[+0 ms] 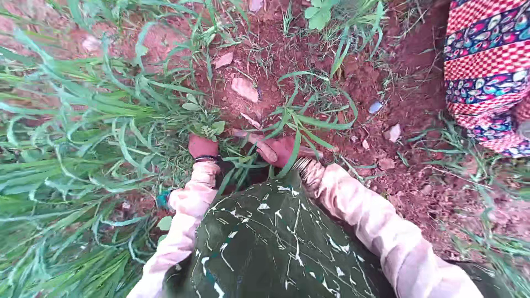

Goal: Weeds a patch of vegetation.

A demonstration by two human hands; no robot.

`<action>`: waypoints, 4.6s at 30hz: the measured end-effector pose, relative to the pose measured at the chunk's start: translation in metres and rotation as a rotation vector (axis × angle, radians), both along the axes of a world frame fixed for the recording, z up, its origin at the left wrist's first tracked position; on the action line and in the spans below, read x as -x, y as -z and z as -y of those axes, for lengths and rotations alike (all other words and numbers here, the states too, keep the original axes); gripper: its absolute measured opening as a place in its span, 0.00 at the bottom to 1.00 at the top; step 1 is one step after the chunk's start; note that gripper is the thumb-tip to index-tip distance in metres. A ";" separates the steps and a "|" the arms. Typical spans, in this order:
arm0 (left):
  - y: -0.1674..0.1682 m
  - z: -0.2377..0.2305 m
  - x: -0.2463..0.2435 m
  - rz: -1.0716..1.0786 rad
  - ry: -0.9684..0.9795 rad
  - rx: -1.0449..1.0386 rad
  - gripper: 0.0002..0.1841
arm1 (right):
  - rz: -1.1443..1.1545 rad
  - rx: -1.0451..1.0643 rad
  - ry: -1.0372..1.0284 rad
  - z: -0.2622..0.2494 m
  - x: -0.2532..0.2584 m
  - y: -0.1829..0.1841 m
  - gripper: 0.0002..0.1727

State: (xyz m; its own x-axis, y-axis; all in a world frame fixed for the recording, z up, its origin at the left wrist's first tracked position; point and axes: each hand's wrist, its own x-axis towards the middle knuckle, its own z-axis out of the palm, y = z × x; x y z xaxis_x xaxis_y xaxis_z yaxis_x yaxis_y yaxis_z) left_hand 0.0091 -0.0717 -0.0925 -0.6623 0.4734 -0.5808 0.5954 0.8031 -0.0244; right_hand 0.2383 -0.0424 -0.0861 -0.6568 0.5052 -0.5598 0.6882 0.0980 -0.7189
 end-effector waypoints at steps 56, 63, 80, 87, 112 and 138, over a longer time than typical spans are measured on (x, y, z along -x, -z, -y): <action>-0.015 -0.056 0.008 -0.070 0.580 0.513 0.29 | 0.341 -0.838 0.344 0.010 -0.278 -0.092 0.31; -0.010 -0.058 0.019 -0.086 0.576 0.523 0.31 | 0.236 -0.539 0.107 0.047 -0.234 -0.067 0.23; -0.087 -0.204 -0.158 0.235 1.324 0.280 0.19 | 0.331 -0.513 0.744 0.094 -0.295 -0.031 0.31; 0.011 -0.174 -0.233 0.441 1.660 0.334 0.16 | 0.280 -0.443 0.935 0.107 -0.294 -0.009 0.32; -0.002 -0.167 -0.260 0.303 1.526 0.520 0.17 | 0.177 -0.376 0.976 0.101 -0.288 0.000 0.31; -0.069 -0.201 -0.041 -0.039 0.847 0.029 0.29 | 0.083 -0.415 0.853 0.070 -0.303 -0.018 0.30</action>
State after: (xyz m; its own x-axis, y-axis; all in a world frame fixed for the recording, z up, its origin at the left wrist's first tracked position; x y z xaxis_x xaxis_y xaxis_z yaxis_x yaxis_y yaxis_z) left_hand 0.0496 0.1291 -0.0237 -0.1111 0.8040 -0.5842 0.9938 0.0855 -0.0713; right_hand 0.5417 -0.1126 -0.0679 0.0594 0.9648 -0.2563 0.6931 -0.2247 -0.6849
